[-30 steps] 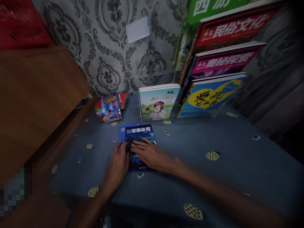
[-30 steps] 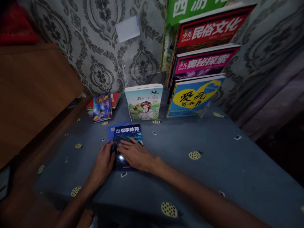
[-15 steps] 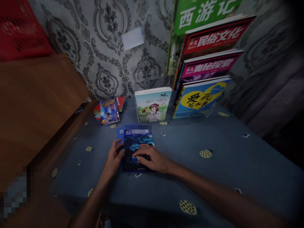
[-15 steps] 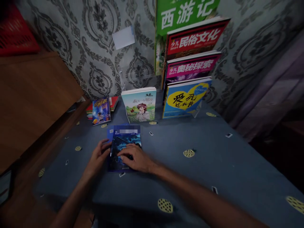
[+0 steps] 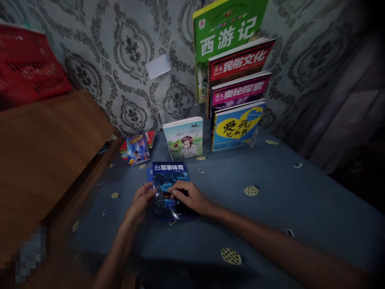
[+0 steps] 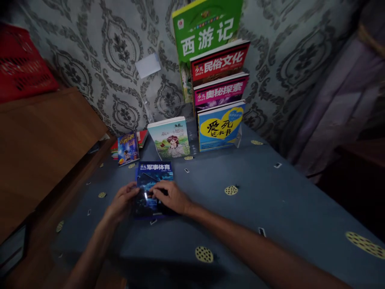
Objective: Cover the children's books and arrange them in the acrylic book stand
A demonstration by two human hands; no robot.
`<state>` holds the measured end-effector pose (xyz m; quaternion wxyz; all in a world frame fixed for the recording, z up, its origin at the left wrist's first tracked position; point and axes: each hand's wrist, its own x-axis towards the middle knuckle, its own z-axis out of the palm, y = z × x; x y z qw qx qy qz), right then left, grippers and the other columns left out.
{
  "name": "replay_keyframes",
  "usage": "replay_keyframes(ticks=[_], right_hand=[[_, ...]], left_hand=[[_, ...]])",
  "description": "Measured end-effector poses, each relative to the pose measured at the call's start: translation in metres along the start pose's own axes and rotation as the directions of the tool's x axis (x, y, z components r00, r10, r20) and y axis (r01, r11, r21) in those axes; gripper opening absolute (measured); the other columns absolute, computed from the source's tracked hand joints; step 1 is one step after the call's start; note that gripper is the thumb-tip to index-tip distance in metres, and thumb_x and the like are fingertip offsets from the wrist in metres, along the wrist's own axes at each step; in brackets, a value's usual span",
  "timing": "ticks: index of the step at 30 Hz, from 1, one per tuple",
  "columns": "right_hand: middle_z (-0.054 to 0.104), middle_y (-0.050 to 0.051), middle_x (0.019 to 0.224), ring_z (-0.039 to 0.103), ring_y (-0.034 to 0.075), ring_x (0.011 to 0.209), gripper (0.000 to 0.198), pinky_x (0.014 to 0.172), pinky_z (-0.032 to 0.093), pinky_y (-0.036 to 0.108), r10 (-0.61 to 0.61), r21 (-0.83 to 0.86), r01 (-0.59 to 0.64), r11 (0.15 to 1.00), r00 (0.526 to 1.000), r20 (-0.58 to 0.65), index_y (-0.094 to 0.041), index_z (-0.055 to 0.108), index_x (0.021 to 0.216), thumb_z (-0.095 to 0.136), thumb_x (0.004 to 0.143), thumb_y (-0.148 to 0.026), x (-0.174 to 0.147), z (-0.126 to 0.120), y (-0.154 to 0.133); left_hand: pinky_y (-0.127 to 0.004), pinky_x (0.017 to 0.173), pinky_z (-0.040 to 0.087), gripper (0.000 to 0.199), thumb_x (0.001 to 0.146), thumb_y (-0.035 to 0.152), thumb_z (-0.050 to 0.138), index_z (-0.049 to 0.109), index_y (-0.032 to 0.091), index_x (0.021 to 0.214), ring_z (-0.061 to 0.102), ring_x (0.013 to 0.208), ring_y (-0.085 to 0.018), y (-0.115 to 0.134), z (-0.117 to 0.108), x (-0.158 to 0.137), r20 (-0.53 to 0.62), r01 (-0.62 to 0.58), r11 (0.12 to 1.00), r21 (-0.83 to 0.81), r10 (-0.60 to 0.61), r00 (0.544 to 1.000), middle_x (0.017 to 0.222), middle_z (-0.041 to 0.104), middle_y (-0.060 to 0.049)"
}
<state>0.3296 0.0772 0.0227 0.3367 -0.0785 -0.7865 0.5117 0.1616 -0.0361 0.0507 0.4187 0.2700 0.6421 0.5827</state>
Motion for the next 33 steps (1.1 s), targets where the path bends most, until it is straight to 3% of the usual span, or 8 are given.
replay_keyframes(ticks=[4,6,8,12,15,19,23,33], right_hand=[[0.075,0.008,0.097,0.068,0.024,0.098,0.037,0.094,0.050,0.041,0.081,0.156,-0.047,0.987,0.972,-0.218,-0.021,0.072,0.097,0.053,0.092,-0.052,0.009,-0.014,0.009],[0.075,0.010,0.100,0.069,0.026,0.102,0.049,0.097,0.049,0.044,0.201,0.357,-0.123,0.926,0.961,-0.190,-0.021,0.071,0.101,0.048,0.091,-0.063,0.015,-0.027,0.014],[0.076,0.012,0.101,0.070,0.027,0.101,0.063,0.095,0.051,0.047,0.326,0.591,-0.231,0.773,0.944,-0.056,-0.019,0.068,0.108,0.035,0.092,-0.070,0.021,-0.043,0.019],[0.076,0.014,0.102,0.073,0.025,0.092,0.063,0.091,0.054,0.047,0.458,0.779,-0.410,0.473,0.871,0.180,-0.016,0.064,0.117,0.027,0.097,-0.064,0.021,-0.069,0.027],[0.076,0.011,0.104,0.073,0.022,0.090,0.041,0.090,0.055,0.042,0.515,0.740,-0.525,0.421,0.810,0.282,-0.017,0.064,0.115,0.038,0.100,-0.045,0.015,-0.078,0.033],[0.076,0.011,0.109,0.072,0.020,0.098,0.027,0.094,0.053,0.037,0.503,0.689,-0.518,0.506,0.827,0.252,-0.018,0.065,0.116,0.049,0.097,-0.031,0.012,-0.080,0.040],[0.076,0.011,0.109,0.072,0.021,0.098,0.028,0.101,0.050,0.042,0.479,0.668,-0.515,0.537,0.838,0.261,-0.018,0.066,0.116,0.056,0.094,-0.032,0.012,-0.082,0.043],[0.074,0.011,0.113,0.072,0.023,0.102,0.037,0.105,0.047,0.044,0.467,0.609,-0.545,0.577,0.831,0.302,-0.018,0.067,0.114,0.071,0.083,-0.038,0.011,-0.086,0.042]], left_hand=[[-0.026,0.066,0.052,0.040,0.071,0.043,0.076,0.064,0.018,0.100,0.065,0.068,-0.016,0.050,0.004,-0.019,-0.024,-0.347,0.900,0.264,0.366,0.930,0.073,0.068,0.001],[-0.026,0.071,0.053,0.036,0.083,0.041,0.066,0.063,0.020,0.112,0.067,0.077,-0.018,0.068,0.005,-0.032,0.007,-0.484,0.719,0.499,0.555,0.832,0.081,0.069,-0.001],[-0.027,0.076,0.053,0.032,0.092,0.034,0.055,0.062,0.023,0.121,0.069,0.087,-0.019,0.068,0.007,-0.043,0.161,-0.558,0.460,0.691,0.654,0.739,0.092,0.072,-0.003],[-0.036,0.097,0.050,0.045,0.094,0.013,0.046,0.057,0.031,0.133,0.063,0.117,-0.024,0.015,0.010,-0.053,0.641,-0.670,-0.148,0.727,0.497,0.586,0.128,0.068,-0.006],[-0.039,0.099,0.049,0.057,0.089,0.005,0.046,0.049,0.027,0.142,0.057,0.127,-0.027,-0.032,0.012,-0.057,0.726,-0.628,-0.366,0.686,0.306,0.615,0.141,0.059,-0.010],[-0.042,0.101,0.048,0.054,0.091,0.010,0.048,0.046,0.024,0.143,0.054,0.129,-0.028,-0.046,0.019,-0.061,0.682,-0.581,-0.375,0.722,0.245,0.689,0.143,0.056,-0.012],[-0.045,0.101,0.048,0.039,0.099,0.025,0.045,0.052,0.023,0.137,0.057,0.125,-0.027,-0.032,0.029,-0.054,0.678,-0.617,-0.282,0.735,0.274,0.682,0.140,0.059,-0.009],[-0.047,0.105,0.043,0.046,0.098,0.039,0.048,0.050,0.019,0.139,0.049,0.133,-0.026,-0.028,0.034,0.011,0.546,-0.561,-0.061,0.825,0.342,0.765,0.148,0.051,-0.012]])
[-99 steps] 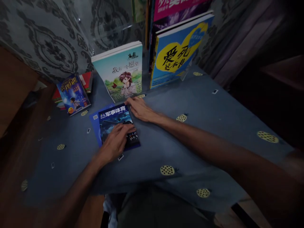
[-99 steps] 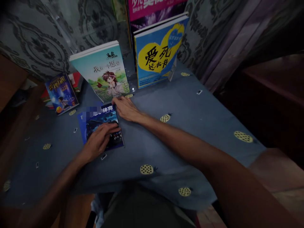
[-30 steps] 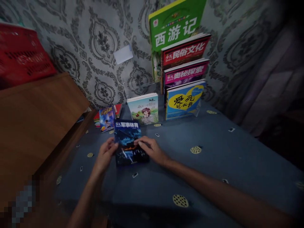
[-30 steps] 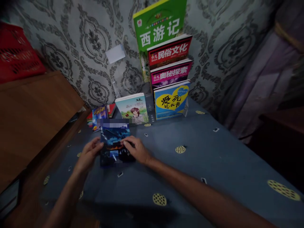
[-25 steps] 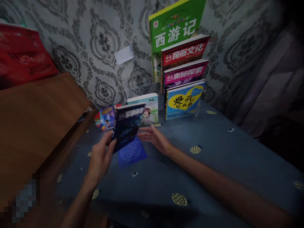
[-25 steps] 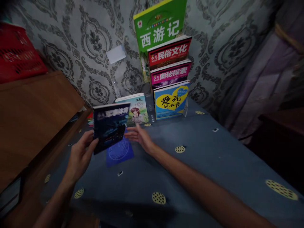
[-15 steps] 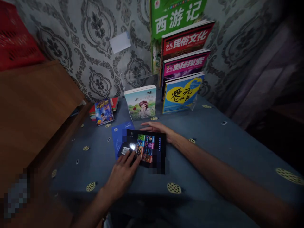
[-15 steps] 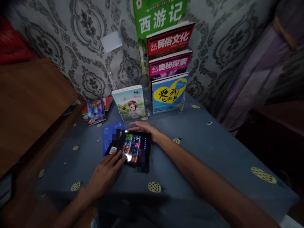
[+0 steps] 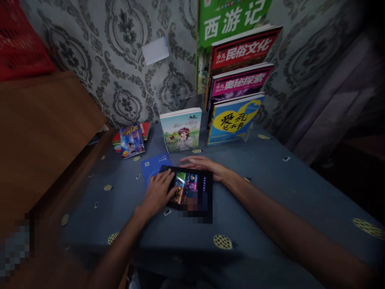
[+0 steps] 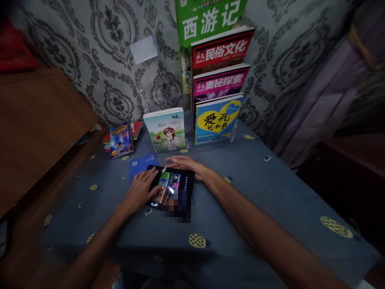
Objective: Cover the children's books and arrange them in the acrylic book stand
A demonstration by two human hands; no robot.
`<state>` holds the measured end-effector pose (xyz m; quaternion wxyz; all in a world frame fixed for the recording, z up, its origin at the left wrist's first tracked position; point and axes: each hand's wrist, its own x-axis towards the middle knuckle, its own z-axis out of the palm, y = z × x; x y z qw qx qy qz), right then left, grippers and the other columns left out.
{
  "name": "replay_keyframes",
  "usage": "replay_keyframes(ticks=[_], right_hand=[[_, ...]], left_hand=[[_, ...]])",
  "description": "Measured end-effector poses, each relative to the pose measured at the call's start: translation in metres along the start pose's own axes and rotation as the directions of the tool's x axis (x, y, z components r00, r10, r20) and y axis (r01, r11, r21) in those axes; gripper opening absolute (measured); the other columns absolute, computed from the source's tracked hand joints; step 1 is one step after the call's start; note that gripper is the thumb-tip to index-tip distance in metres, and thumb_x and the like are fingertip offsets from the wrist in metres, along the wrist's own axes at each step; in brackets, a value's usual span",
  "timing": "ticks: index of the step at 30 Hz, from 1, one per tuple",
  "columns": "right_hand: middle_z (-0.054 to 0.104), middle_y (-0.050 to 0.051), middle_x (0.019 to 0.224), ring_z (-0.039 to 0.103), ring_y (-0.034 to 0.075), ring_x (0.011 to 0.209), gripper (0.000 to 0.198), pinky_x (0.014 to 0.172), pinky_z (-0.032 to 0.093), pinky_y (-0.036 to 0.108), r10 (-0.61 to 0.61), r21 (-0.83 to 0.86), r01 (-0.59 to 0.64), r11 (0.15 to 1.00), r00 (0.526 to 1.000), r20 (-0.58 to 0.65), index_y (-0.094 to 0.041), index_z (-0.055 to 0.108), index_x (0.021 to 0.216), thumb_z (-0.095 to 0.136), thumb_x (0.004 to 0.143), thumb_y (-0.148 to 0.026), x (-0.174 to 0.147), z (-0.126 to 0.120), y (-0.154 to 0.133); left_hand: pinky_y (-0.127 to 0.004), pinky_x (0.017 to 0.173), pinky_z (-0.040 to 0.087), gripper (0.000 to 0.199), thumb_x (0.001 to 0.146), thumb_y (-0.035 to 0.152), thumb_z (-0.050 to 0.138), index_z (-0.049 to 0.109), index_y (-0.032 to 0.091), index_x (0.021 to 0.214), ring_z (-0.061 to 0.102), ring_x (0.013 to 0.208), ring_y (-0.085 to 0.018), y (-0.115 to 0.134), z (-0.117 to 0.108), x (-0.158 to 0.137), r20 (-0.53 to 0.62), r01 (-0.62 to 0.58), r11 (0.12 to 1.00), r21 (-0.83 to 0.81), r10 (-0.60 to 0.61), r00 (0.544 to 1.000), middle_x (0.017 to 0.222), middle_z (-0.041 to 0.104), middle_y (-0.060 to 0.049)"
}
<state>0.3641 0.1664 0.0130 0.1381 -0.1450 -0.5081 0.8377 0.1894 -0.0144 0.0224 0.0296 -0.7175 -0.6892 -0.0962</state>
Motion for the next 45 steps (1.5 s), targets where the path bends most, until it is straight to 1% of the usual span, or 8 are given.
replay_keyframes(ticks=[5,8,10,12,15,20,30,45], right_hand=[[0.074,0.011,0.115,0.069,0.022,0.107,0.043,0.104,0.047,0.042,-0.020,-0.161,0.016,0.987,1.000,-0.022,-0.020,0.066,0.118,0.070,0.083,-0.046,-0.002,-0.008,-0.007],[0.075,0.010,0.108,0.069,0.025,0.107,0.040,0.100,0.049,0.045,-0.114,-0.426,0.073,0.902,0.991,-0.072,-0.020,0.067,0.115,0.066,0.085,-0.045,-0.004,-0.006,-0.011],[0.074,0.010,0.107,0.068,0.027,0.105,0.030,0.098,0.050,0.047,-0.261,-0.690,0.133,0.711,0.962,-0.084,-0.019,0.069,0.110,0.062,0.087,-0.039,-0.005,0.006,-0.009],[0.072,0.010,0.112,0.065,0.027,0.108,0.021,0.099,0.048,0.047,-0.400,-0.897,0.176,0.405,0.917,0.000,-0.019,0.070,0.103,0.055,0.091,-0.029,-0.007,0.028,-0.002],[0.067,0.012,0.122,0.061,0.025,0.112,0.019,0.103,0.044,0.045,-0.397,-0.974,0.226,0.013,0.895,0.203,-0.017,0.067,0.098,0.050,0.092,-0.017,-0.006,0.063,0.015],[0.069,0.016,0.108,0.056,0.028,0.102,0.025,0.091,0.045,0.043,-0.320,-0.968,0.044,-0.246,0.939,0.124,-0.010,0.059,0.115,0.047,0.094,-0.015,-0.004,0.083,0.030],[0.067,0.013,0.121,0.053,0.029,0.106,0.028,0.100,0.035,0.049,-0.374,-0.922,-0.068,-0.382,0.923,0.087,-0.018,0.058,0.112,0.048,0.088,-0.008,-0.031,0.075,0.033],[0.075,0.009,0.091,0.056,0.027,0.089,0.024,0.106,0.024,0.058,-0.514,-0.947,-0.202,-0.250,0.856,-0.047,-0.019,0.062,0.112,0.044,0.097,-0.021,-0.086,0.049,0.035]], left_hand=[[-0.051,0.105,0.042,0.058,0.095,0.051,0.050,0.046,0.020,0.144,0.046,0.133,-0.031,-0.005,0.004,0.008,-0.038,0.084,0.995,0.055,-0.082,0.996,0.151,0.047,-0.013],[-0.051,0.105,0.042,0.058,0.094,0.051,0.050,0.047,0.020,0.143,0.046,0.133,-0.030,-0.005,0.008,0.007,-0.051,0.099,0.994,0.046,-0.097,0.994,0.150,0.047,-0.013],[-0.052,0.106,0.041,0.058,0.094,0.052,0.051,0.049,0.019,0.141,0.045,0.133,-0.031,-0.006,0.011,0.006,-0.061,0.120,0.992,0.043,-0.117,0.991,0.150,0.047,-0.014],[-0.054,0.107,0.040,0.058,0.093,0.052,0.052,0.049,0.020,0.141,0.043,0.135,-0.032,-0.006,0.013,0.005,-0.069,0.135,0.990,0.042,-0.132,0.989,0.150,0.046,-0.015],[-0.054,0.107,0.040,0.051,0.096,0.043,0.049,0.047,0.020,0.141,0.041,0.138,-0.032,-0.007,0.014,0.005,-0.076,0.131,0.990,0.046,-0.127,0.989,0.150,0.046,-0.015],[-0.050,0.107,0.040,0.039,0.099,0.030,0.039,0.050,0.017,0.134,0.041,0.138,-0.029,-0.008,0.013,0.004,-0.081,0.118,0.992,0.037,-0.115,0.990,0.148,0.048,-0.015],[-0.051,0.104,0.043,0.036,0.099,0.028,0.037,0.052,0.017,0.130,0.044,0.135,-0.030,-0.008,0.012,0.006,-0.101,0.092,0.995,0.046,-0.087,0.991,0.146,0.050,-0.016],[-0.053,0.105,0.042,0.039,0.099,0.030,0.035,0.051,0.014,0.131,0.043,0.136,-0.032,-0.007,0.008,0.007,-0.055,0.101,0.994,0.049,-0.098,0.994,0.147,0.049,-0.017]])
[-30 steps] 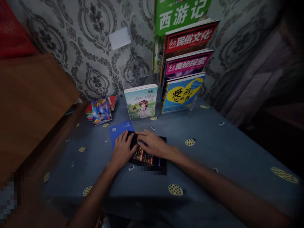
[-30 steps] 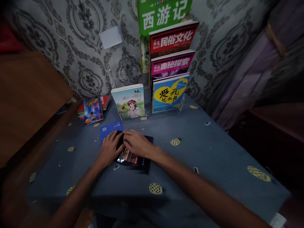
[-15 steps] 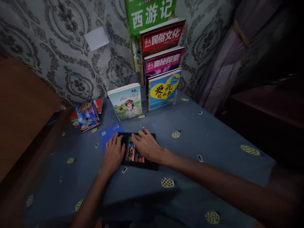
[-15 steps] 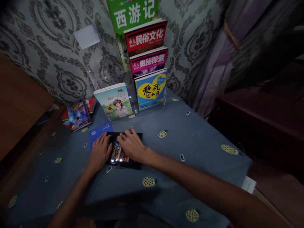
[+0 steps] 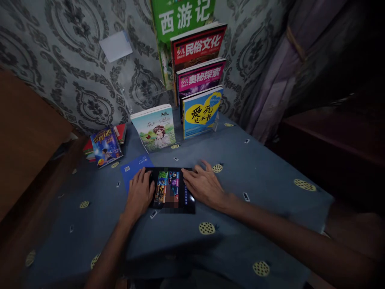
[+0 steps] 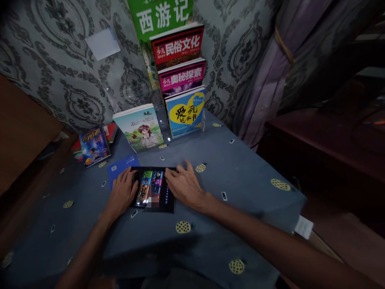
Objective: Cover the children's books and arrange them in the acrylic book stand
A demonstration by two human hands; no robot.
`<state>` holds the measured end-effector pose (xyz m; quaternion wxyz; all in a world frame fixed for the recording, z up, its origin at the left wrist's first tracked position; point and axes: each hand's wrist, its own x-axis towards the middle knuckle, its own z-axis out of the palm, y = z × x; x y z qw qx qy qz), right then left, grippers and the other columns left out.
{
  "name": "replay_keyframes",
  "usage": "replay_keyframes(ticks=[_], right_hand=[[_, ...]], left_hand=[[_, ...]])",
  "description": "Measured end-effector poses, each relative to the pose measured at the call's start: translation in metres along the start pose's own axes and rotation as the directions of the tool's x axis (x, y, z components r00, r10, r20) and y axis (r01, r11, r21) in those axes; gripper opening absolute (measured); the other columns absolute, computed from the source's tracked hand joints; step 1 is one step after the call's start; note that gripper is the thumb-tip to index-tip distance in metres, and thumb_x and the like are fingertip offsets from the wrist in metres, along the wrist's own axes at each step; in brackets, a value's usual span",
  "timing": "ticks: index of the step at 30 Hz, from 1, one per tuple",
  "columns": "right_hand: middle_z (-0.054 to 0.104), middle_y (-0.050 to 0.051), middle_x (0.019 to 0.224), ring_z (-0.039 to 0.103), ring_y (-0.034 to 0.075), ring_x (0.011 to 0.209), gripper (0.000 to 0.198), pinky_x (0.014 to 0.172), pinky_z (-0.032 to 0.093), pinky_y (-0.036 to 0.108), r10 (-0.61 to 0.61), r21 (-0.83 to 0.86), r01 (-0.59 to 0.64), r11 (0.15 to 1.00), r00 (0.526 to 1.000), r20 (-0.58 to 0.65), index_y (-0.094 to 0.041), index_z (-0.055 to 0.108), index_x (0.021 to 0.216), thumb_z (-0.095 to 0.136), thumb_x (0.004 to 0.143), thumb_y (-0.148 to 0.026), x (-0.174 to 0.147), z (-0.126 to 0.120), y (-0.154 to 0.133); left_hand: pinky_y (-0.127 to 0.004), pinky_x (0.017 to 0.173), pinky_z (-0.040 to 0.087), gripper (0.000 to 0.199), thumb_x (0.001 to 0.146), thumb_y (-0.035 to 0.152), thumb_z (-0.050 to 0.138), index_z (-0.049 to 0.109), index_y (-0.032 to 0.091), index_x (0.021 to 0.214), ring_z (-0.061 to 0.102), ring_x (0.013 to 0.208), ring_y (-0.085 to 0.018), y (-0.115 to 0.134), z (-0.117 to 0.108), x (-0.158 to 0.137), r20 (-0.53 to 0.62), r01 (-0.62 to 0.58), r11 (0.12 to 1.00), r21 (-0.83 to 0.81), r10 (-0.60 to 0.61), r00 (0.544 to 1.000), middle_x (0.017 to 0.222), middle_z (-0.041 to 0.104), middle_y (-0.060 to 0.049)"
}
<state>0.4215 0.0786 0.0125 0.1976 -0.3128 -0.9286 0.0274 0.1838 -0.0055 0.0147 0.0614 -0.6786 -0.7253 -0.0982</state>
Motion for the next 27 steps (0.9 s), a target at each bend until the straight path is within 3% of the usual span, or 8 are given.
replay_keyframes(ticks=[7,14,21,24,27], right_hand=[[0.076,0.006,0.097,0.058,0.027,0.086,0.021,0.102,0.028,0.055,0.052,0.006,-0.052,0.999,0.998,-0.037,-0.023,0.063,0.110,0.051,0.095,-0.032,-0.008,0.000,0.006],[0.076,0.007,0.092,0.059,0.029,0.090,0.027,0.101,0.030,0.055,0.063,0.089,-0.055,0.995,0.994,-0.091,-0.023,0.064,0.114,0.052,0.094,-0.036,-0.007,0.009,0.012],[0.075,0.007,0.090,0.058,0.029,0.091,0.022,0.099,0.033,0.054,0.101,0.100,-0.094,0.991,0.993,-0.063,-0.021,0.066,0.103,0.056,0.091,-0.036,-0.006,0.005,0.009],[0.075,0.007,0.091,0.059,0.028,0.090,0.016,0.096,0.037,0.052,0.161,0.199,-0.152,0.968,0.987,-0.029,-0.022,0.066,0.096,0.060,0.088,-0.035,-0.005,0.005,0.012],[0.075,0.006,0.104,0.060,0.025,0.086,0.008,0.091,0.041,0.047,0.254,0.385,-0.239,0.892,0.967,0.013,-0.023,0.064,0.085,0.059,0.087,-0.030,-0.003,0.005,0.019]], left_hand=[[-0.055,0.105,0.042,0.038,0.098,0.031,0.038,0.052,0.017,0.131,0.042,0.137,-0.032,-0.004,-0.001,0.001,0.010,0.003,0.999,-0.045,-0.003,1.000,0.147,0.049,-0.017],[-0.053,0.107,0.039,0.043,0.096,0.044,0.046,0.050,0.020,0.131,0.039,0.138,-0.030,-0.017,-0.009,0.002,0.071,-0.014,0.995,-0.097,0.021,0.997,0.150,0.047,-0.014],[-0.055,0.105,0.040,0.047,0.095,0.048,0.047,0.048,0.019,0.133,0.036,0.140,-0.032,-0.024,-0.007,0.005,0.101,-0.009,0.990,-0.138,0.023,0.995,0.153,0.043,-0.015],[-0.055,0.104,0.041,0.048,0.096,0.047,0.046,0.048,0.018,0.134,0.035,0.141,-0.033,-0.024,-0.009,0.004,0.101,-0.035,0.995,-0.094,0.044,0.994,0.152,0.043,-0.016],[-0.056,0.103,0.040,0.042,0.097,0.041,0.045,0.053,0.019,0.132,0.034,0.140,-0.036,-0.014,-0.016,0.002,0.075,-0.095,0.995,0.013,0.093,0.993,0.148,0.047,-0.017]])
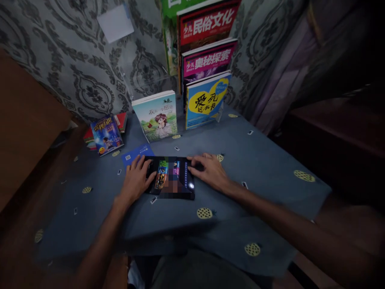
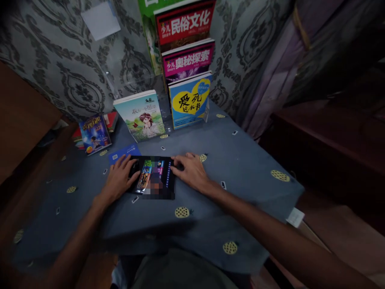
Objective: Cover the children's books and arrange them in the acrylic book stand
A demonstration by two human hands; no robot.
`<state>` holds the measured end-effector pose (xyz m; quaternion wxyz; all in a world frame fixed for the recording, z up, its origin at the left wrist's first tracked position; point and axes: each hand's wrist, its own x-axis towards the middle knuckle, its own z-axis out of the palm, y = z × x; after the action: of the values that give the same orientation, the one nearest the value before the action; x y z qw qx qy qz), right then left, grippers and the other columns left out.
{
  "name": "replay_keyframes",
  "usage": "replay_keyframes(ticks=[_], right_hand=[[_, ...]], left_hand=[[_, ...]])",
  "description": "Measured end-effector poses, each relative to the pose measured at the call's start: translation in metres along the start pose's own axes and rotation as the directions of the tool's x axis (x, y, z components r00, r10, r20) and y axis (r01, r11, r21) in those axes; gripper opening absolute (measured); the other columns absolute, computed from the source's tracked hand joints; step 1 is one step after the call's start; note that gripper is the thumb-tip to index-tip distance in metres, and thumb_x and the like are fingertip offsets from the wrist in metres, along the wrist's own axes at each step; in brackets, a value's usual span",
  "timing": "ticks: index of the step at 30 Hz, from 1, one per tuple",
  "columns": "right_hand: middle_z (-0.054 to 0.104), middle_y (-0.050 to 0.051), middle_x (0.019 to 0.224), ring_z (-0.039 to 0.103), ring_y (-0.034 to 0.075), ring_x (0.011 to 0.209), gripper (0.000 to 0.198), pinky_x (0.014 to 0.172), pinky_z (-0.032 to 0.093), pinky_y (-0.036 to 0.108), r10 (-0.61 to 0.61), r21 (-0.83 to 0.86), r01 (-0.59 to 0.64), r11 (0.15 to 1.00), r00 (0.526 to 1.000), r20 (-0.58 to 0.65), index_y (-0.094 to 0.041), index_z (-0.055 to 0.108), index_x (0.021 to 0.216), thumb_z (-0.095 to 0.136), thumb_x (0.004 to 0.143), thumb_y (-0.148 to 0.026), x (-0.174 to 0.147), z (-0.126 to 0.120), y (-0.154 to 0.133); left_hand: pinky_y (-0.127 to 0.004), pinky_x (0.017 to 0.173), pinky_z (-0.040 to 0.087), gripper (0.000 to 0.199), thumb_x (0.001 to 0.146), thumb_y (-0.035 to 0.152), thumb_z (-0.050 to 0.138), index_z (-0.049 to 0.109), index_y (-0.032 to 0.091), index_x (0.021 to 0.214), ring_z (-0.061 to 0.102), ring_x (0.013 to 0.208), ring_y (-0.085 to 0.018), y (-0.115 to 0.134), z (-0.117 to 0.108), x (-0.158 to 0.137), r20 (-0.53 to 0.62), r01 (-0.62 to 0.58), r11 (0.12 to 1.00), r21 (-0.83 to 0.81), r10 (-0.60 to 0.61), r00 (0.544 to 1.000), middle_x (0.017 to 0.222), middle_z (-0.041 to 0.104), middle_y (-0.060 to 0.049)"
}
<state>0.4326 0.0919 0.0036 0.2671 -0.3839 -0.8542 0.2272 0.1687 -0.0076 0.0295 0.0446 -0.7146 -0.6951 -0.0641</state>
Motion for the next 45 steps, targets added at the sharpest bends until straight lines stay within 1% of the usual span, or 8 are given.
replay_keyframes(ticks=[6,10,16,25,32,36,41,45], right_hand=[[0.074,0.004,0.109,0.064,0.026,0.102,0.017,0.096,0.042,0.047,0.036,0.199,-0.034,0.979,0.999,-0.009,-0.025,0.063,0.101,0.050,0.090,-0.021,0.002,-0.004,0.007],[0.074,0.004,0.112,0.064,0.025,0.104,0.023,0.098,0.041,0.047,0.040,0.207,-0.039,0.978,0.999,-0.001,-0.024,0.062,0.107,0.048,0.089,-0.016,0.002,-0.003,0.007],[0.074,0.003,0.109,0.063,0.025,0.102,0.025,0.098,0.042,0.047,0.035,0.154,-0.033,0.988,0.999,-0.013,-0.024,0.063,0.106,0.048,0.089,-0.015,0.001,-0.001,0.007],[0.074,0.005,0.110,0.063,0.027,0.103,0.022,0.097,0.041,0.049,0.041,0.181,-0.040,0.983,0.999,0.001,-0.023,0.063,0.106,0.050,0.090,-0.016,0.001,-0.002,0.007],[0.076,0.004,0.107,0.066,0.026,0.096,0.022,0.091,0.046,0.046,-0.019,0.098,0.022,0.995,0.999,-0.027,-0.022,0.063,0.105,0.049,0.090,-0.017,0.001,-0.001,0.009],[0.076,0.005,0.104,0.067,0.026,0.093,0.023,0.087,0.048,0.046,-0.060,0.057,0.063,0.996,0.997,-0.048,-0.023,0.064,0.106,0.049,0.089,-0.019,0.002,0.002,0.013],[0.076,0.005,0.104,0.067,0.025,0.082,0.023,0.082,0.051,0.045,-0.107,0.033,0.109,0.993,0.993,-0.052,-0.024,0.065,0.107,0.050,0.090,-0.024,0.003,0.004,0.018],[0.076,0.004,0.103,0.066,0.024,0.080,0.024,0.080,0.050,0.044,-0.101,-0.016,0.101,0.995,0.993,-0.053,-0.024,0.066,0.107,0.049,0.091,-0.025,0.002,0.005,0.018]], left_hand=[[-0.045,0.092,0.045,0.042,0.097,0.019,0.039,0.056,0.029,0.134,0.050,0.112,-0.027,0.059,-0.008,0.002,0.042,-0.282,0.954,-0.104,0.288,0.957,0.122,0.058,-0.010],[-0.046,0.095,0.043,0.046,0.097,0.019,0.038,0.053,0.033,0.139,0.047,0.108,-0.026,0.088,-0.005,0.007,0.104,-0.320,0.935,-0.154,0.337,0.936,0.121,0.051,-0.010],[-0.049,0.101,0.040,0.048,0.100,0.019,0.033,0.053,0.041,0.138,0.044,0.114,-0.025,0.084,-0.006,0.000,0.151,-0.352,0.908,-0.227,0.390,0.908,0.123,0.046,-0.007],[-0.046,0.100,0.039,0.050,0.100,0.017,0.035,0.057,0.051,0.130,0.043,0.109,-0.022,0.078,-0.007,-0.019,0.132,-0.394,0.869,-0.299,0.446,0.885,0.121,0.047,-0.004],[-0.047,0.102,0.038,0.051,0.098,0.014,0.041,0.056,0.050,0.131,0.045,0.110,-0.022,0.075,-0.004,-0.022,0.090,-0.413,0.857,-0.309,0.458,0.884,0.122,0.048,-0.005],[-0.049,0.107,0.037,0.042,0.100,0.032,0.043,0.049,0.035,0.141,0.044,0.126,-0.025,0.068,0.000,-0.017,0.066,-0.351,0.900,-0.259,0.379,0.923,0.137,0.049,-0.010],[-0.061,0.117,0.022,0.059,0.099,0.052,0.037,0.035,0.023,0.149,0.028,0.147,-0.029,0.038,0.012,0.003,0.067,-0.101,0.981,-0.164,0.113,0.991,0.157,0.035,-0.015],[-0.064,0.117,0.019,0.063,0.099,0.054,0.034,0.031,0.018,0.151,0.022,0.150,-0.029,0.008,0.019,0.014,0.120,0.105,0.988,-0.111,-0.091,0.989,0.160,0.029,-0.017]])
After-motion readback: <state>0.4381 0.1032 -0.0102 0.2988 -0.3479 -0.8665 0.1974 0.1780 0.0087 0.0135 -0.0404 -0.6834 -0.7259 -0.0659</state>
